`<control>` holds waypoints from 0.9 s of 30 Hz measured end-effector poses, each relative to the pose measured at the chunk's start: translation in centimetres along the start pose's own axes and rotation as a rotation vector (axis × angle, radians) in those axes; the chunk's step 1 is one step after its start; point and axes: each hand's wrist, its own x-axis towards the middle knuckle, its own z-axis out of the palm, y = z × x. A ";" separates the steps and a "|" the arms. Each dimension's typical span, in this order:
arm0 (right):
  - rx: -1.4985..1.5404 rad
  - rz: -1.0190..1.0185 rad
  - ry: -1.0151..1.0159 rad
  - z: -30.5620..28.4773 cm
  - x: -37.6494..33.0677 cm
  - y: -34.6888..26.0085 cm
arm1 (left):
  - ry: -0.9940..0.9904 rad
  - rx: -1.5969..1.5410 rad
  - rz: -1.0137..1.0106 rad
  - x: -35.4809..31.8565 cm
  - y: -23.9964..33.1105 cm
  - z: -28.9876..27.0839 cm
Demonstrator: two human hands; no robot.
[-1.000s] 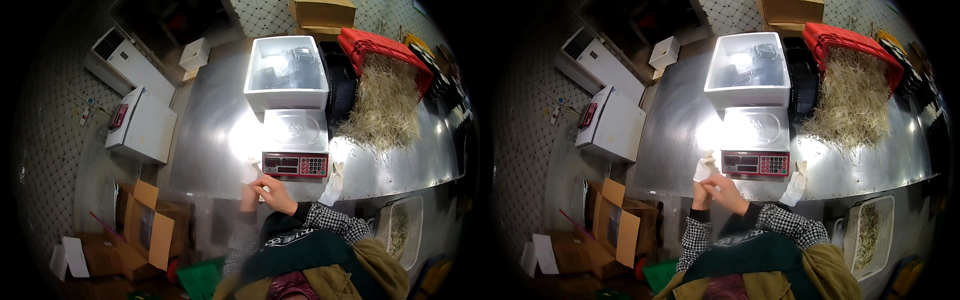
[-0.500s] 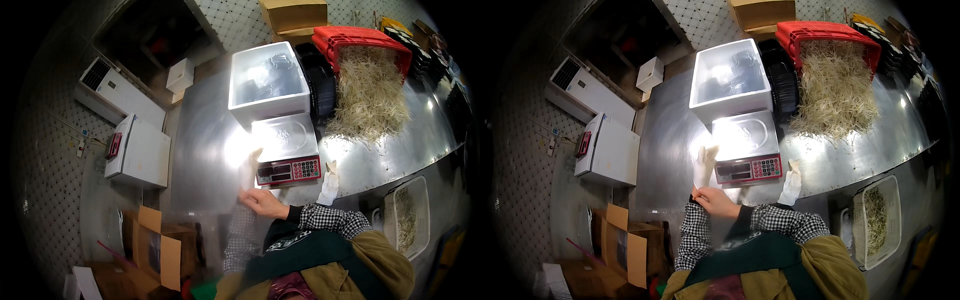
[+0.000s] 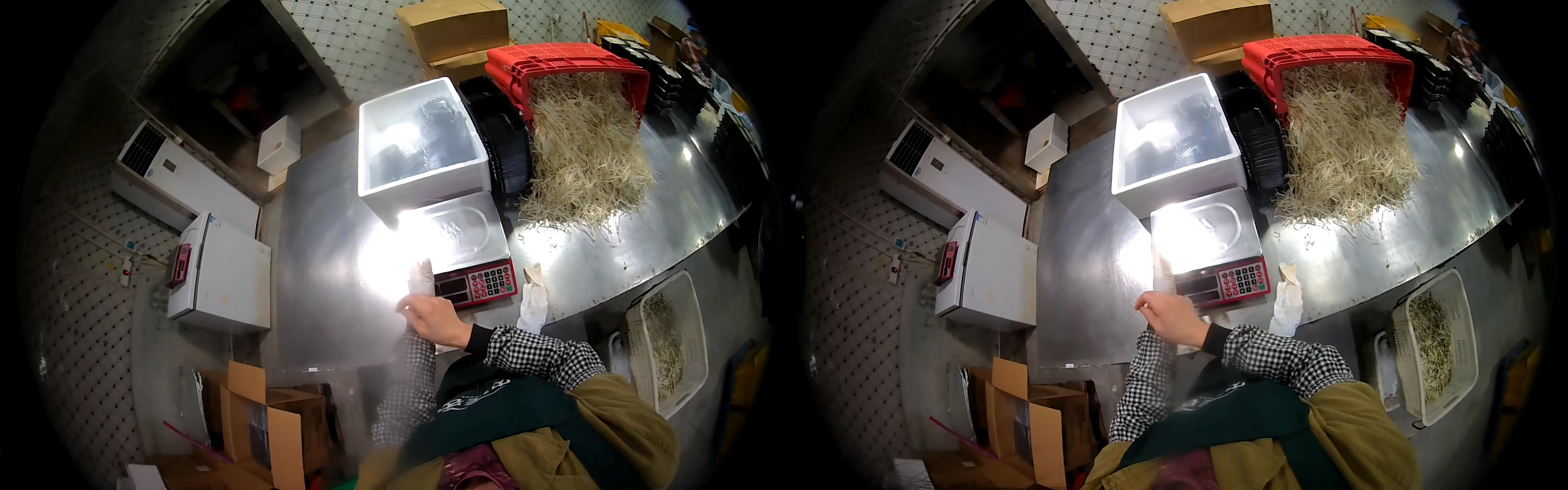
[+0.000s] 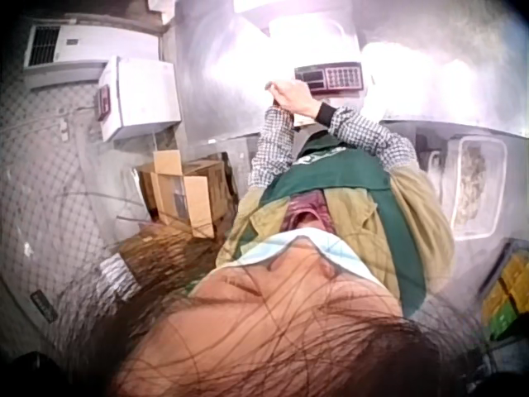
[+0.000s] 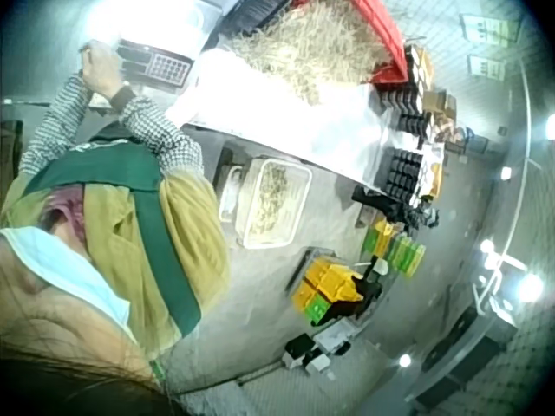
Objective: The person sorts bean sprouts in a red crate, empties the crate onto a table, puts on white gloves, and then continues sorting the sprouts on the table.
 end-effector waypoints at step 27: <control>0.192 0.774 0.478 -11.1 -18.1 16.7 | -0.598 -0.854 -1.040 -10.4 -4.7 3.5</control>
